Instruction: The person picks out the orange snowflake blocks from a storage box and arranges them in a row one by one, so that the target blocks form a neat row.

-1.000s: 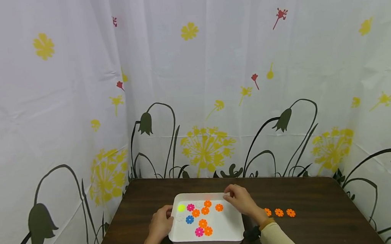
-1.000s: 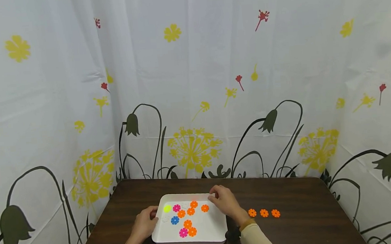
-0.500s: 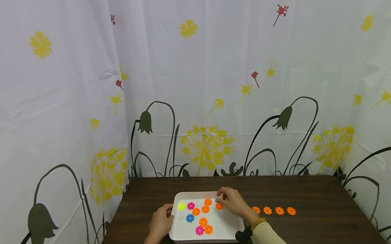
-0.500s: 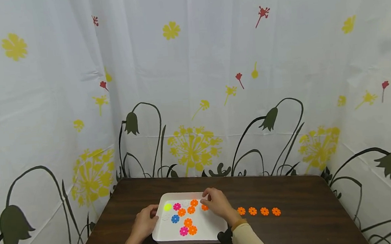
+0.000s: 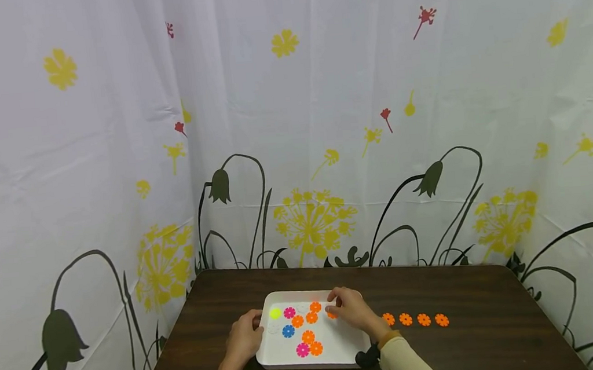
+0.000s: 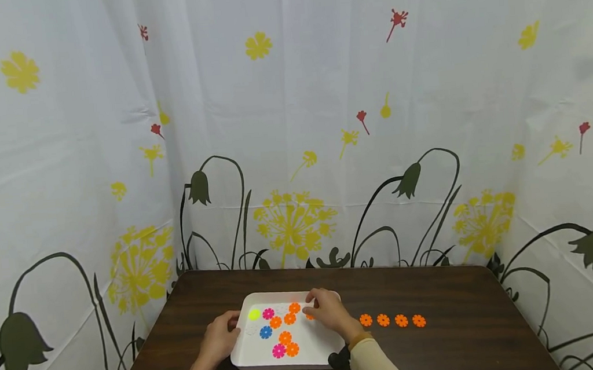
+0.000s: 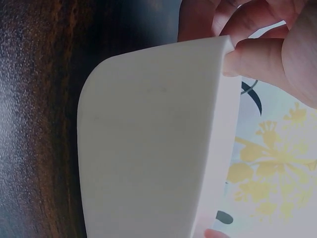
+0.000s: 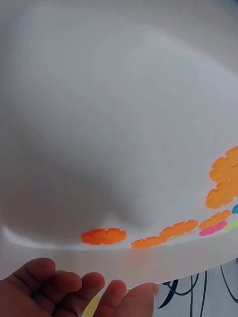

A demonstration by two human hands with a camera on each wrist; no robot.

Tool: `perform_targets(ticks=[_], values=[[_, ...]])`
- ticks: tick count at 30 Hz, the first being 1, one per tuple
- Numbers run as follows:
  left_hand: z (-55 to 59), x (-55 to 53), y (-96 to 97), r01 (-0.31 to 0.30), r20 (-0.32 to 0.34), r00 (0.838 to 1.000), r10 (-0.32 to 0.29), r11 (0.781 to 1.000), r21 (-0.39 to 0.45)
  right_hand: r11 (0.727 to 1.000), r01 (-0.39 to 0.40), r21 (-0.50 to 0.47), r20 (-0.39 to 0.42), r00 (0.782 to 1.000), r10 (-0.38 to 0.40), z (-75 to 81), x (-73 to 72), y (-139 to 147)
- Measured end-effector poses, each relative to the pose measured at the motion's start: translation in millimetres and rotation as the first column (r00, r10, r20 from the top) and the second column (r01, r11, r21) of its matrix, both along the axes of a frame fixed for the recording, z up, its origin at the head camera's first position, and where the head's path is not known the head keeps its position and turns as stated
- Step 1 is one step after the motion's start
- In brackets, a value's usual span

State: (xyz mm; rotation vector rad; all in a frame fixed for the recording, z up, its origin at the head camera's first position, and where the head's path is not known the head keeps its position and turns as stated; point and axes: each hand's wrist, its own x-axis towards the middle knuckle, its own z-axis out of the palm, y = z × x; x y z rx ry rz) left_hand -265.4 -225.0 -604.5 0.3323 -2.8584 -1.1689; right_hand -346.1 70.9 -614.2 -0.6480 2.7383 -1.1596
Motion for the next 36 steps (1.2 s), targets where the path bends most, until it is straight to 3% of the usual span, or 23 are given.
perform_targets(ticks=[13,24,36], values=[[-2.6,-0.8,-1.6,-0.006,0.013,1.0,0.006,1.0,0.002,1.0,0.005,0.005,0.048,0.999,-0.005,-0.6,-1.5,-3],[-2.7,-1.5,-1.5,-0.006,0.0,1.0,0.006,1.0,-0.003,0.991,-0.017,0.133,-0.082,0.996,0.028,-7.7,-7.8,-4],[-2.0,-1.4,-0.8,-0.002,0.007,1.0,0.002,1.0,-0.002,0.985,-0.017,0.174,-0.108,0.993,0.037,-12.0,-7.1,-5]])
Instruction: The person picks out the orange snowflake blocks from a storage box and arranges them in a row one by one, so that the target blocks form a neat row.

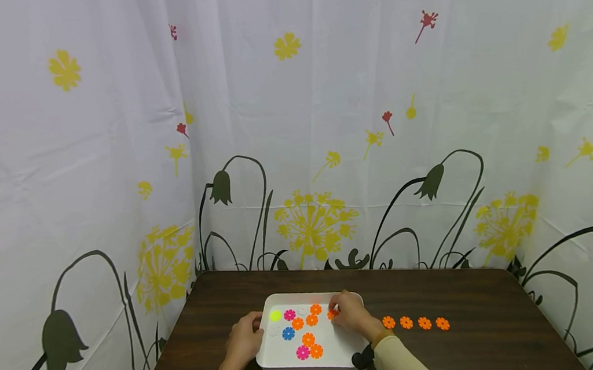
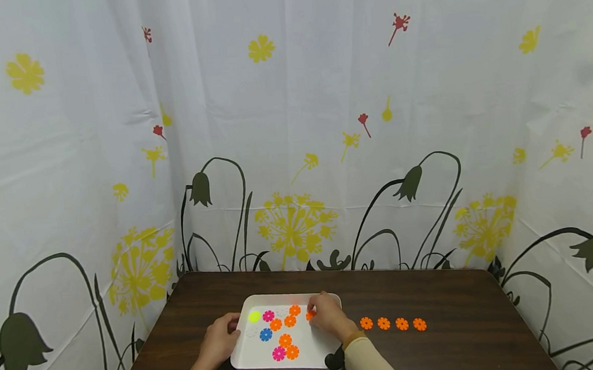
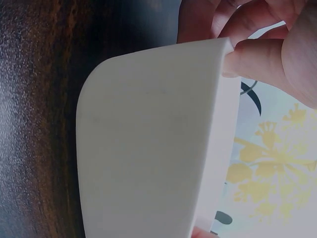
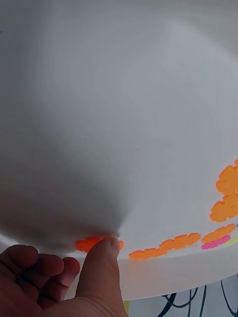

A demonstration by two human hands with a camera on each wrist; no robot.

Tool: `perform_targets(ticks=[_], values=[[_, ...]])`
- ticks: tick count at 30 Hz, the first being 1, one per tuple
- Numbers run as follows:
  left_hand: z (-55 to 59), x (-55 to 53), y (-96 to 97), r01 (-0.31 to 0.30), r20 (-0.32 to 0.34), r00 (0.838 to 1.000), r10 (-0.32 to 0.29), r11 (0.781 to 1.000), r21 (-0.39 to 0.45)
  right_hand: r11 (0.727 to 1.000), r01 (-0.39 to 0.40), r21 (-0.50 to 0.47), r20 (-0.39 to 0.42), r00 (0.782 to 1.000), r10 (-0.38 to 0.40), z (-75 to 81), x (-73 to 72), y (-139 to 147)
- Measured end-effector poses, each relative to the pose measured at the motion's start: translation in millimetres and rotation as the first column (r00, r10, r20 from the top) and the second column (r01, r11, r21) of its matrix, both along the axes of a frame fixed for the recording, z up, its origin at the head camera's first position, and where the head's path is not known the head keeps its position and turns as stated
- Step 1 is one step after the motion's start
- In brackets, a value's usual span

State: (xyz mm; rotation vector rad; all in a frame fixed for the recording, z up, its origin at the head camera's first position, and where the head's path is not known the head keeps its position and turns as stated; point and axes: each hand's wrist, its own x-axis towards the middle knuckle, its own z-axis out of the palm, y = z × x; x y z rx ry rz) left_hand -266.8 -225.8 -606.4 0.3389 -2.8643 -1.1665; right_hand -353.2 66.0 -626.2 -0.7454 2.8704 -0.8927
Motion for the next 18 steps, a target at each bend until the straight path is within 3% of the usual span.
perform_targets(ticks=[18], values=[[0.2,1.0,0.6,-0.004,0.006,1.0,0.004,1.0,0.009,1.0,0.028,-0.003,0.016,0.999,-0.028,6.9,7.1,-1.2]])
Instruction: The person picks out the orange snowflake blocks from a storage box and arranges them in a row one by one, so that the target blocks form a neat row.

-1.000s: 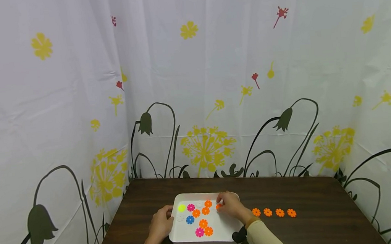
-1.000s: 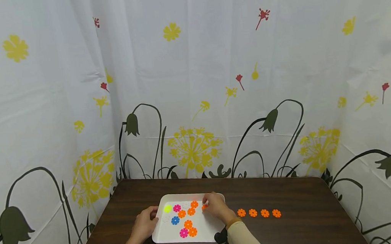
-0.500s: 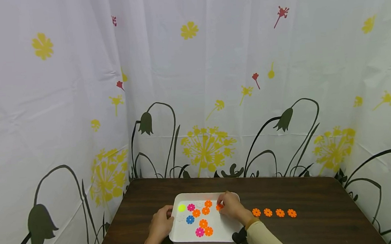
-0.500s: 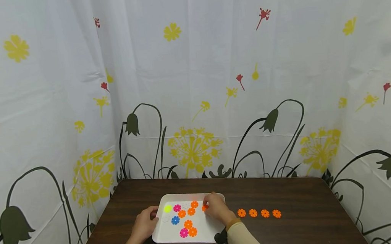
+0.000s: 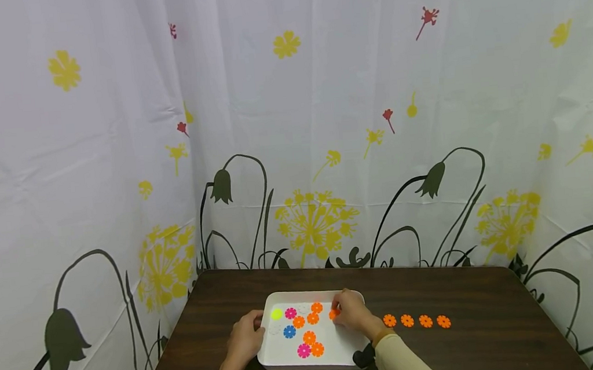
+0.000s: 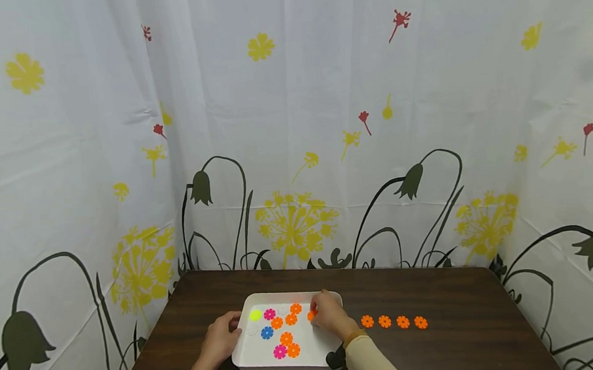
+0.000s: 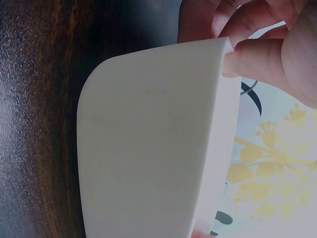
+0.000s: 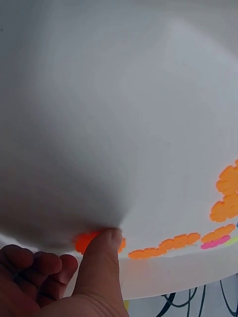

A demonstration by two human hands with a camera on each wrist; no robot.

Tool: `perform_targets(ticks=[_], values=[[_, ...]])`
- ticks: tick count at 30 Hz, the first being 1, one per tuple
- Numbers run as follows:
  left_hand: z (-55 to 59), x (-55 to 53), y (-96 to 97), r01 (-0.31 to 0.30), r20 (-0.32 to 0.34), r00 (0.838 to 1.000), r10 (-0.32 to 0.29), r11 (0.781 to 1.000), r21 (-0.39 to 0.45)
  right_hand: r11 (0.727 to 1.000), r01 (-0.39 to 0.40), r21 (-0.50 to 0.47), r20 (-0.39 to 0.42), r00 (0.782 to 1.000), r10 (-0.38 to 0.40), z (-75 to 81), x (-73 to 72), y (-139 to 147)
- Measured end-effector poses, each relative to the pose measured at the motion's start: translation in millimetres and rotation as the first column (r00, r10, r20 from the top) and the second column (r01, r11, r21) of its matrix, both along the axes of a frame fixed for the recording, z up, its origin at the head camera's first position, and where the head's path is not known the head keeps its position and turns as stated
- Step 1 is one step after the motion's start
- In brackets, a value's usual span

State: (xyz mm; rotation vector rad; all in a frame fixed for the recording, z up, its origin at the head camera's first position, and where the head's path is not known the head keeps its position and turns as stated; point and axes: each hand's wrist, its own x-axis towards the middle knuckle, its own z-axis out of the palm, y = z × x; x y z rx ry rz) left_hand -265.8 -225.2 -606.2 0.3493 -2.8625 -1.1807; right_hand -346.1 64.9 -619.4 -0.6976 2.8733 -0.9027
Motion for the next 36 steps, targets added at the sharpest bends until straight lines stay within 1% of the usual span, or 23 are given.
perform_targets(ticks=[3,9,11,13,18,20,21,25,28,31,33,36], values=[[0.2,-0.4,0.2,0.001,-0.004,1.0,-0.001,1.0,0.0,1.0,0.001,0.0,0.006,1.0,-0.001,-0.6,-1.3,0],[0.3,0.9,1.5,-0.007,-0.015,1.0,0.007,1.0,-0.018,0.999,-0.039,-0.005,0.054,0.998,0.04,-6.7,-2.1,1],[0.3,0.7,2.0,-0.007,-0.011,1.0,0.007,1.0,-0.017,0.999,-0.052,-0.006,0.058,0.997,0.052,-7.5,-2.0,1],[0.7,0.3,2.2,-0.01,-0.007,1.0,0.01,1.0,-0.016,0.998,-0.057,-0.02,0.065,0.996,0.058,-6.7,-2.0,2],[2.5,0.7,2.5,-0.015,-0.007,1.0,0.015,1.0,-0.017,0.998,-0.042,-0.046,0.122,0.991,0.048,-0.3,-2.5,2],[2.7,1.1,2.4,-0.017,-0.008,1.0,0.017,1.0,-0.02,0.998,-0.037,-0.049,0.124,0.991,0.043,3.0,-2.8,2],[2.8,1.2,2.3,-0.018,-0.008,1.0,0.017,1.0,-0.02,0.998,-0.036,-0.054,0.119,0.992,0.043,4.9,-2.8,3],[3.0,0.8,2.2,-0.018,-0.003,1.0,0.018,0.999,-0.029,0.995,-0.05,-0.081,0.057,0.997,0.055,14.1,-2.0,9],[3.1,0.7,2.2,-0.013,-0.003,1.0,0.012,0.999,-0.037,0.99,-0.069,-0.122,0.014,0.997,0.071,21.6,-0.6,16],[2.6,0.9,2.2,-0.018,-0.001,1.0,0.018,0.999,-0.038,0.985,-0.075,-0.156,-0.008,0.997,0.075,28.2,0.6,23],[2.8,1.1,2.1,-0.018,-0.004,1.0,0.018,0.999,-0.039,0.983,-0.067,-0.171,-0.018,0.998,0.065,31.0,1.1,29],[3.1,1.3,2.4,-0.012,0.005,1.0,0.012,1.0,-0.028,0.984,-0.034,-0.173,-0.024,0.999,0.03,32.8,2.5,40]])
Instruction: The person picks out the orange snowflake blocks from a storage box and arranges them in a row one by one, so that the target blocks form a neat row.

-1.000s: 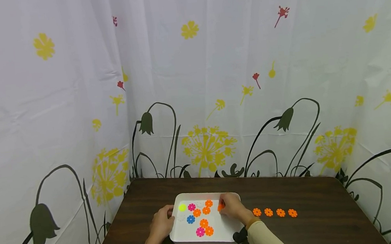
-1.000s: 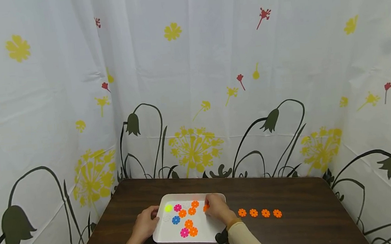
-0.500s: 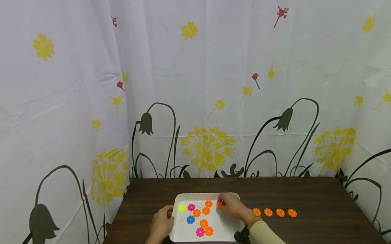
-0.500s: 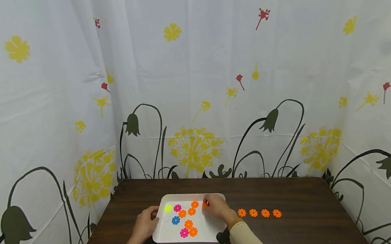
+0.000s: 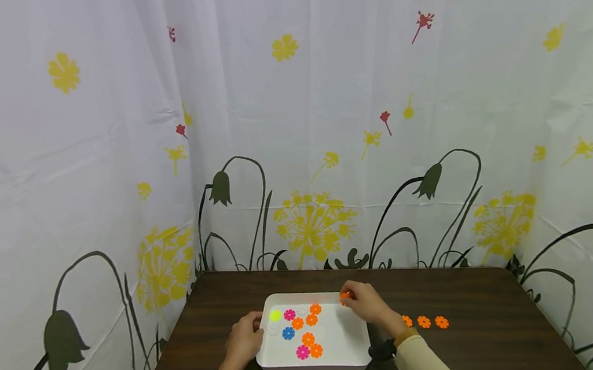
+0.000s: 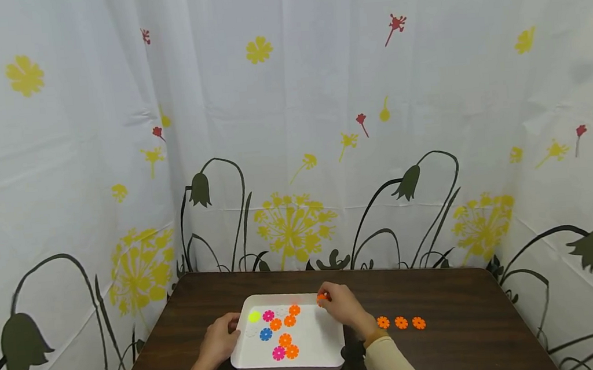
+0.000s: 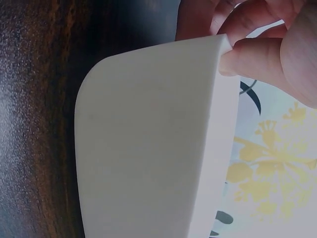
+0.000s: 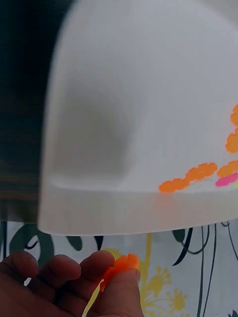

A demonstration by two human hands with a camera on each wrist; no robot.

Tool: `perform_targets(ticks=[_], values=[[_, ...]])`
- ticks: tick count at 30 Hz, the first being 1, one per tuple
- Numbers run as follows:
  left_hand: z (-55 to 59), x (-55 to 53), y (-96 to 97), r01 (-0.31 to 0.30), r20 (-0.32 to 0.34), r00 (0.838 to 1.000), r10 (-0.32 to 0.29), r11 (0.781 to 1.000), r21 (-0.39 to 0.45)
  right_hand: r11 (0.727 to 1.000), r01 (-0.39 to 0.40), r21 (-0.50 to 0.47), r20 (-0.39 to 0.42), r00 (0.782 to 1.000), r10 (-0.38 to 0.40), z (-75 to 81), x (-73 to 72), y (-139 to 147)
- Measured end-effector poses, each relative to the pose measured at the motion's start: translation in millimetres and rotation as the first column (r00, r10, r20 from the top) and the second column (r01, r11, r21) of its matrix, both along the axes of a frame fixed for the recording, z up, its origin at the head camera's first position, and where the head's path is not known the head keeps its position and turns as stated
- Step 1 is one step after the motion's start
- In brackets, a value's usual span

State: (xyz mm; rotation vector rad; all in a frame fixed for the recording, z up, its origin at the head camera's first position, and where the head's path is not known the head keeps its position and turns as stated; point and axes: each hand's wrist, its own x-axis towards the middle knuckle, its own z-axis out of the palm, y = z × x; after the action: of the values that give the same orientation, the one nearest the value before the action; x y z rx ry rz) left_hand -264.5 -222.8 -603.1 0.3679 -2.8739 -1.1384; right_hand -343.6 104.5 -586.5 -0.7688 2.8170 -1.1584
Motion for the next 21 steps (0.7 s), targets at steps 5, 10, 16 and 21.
perform_targets(ticks=[5,10,16,21], values=[[-2.9,-2.4,-0.3,0.0,-0.001,1.0,0.0,1.0,0.001,0.998,0.066,-0.017,0.002,0.998,-0.066,0.3,2.0,17],[-3.7,-3.3,-1.4,0.002,0.006,1.0,-0.002,1.0,0.015,0.992,0.104,-0.071,0.033,0.994,-0.102,2.2,4.2,31],[-3.9,-2.0,-1.2,0.019,0.012,1.0,-0.019,1.0,0.018,0.983,0.153,-0.103,0.066,0.987,-0.147,3.0,10.7,52],[-2.9,-2.2,-2.9,0.012,-0.007,1.0,-0.011,1.0,0.022,0.969,0.227,-0.1,0.089,0.972,-0.219,0.2,13.7,71]])
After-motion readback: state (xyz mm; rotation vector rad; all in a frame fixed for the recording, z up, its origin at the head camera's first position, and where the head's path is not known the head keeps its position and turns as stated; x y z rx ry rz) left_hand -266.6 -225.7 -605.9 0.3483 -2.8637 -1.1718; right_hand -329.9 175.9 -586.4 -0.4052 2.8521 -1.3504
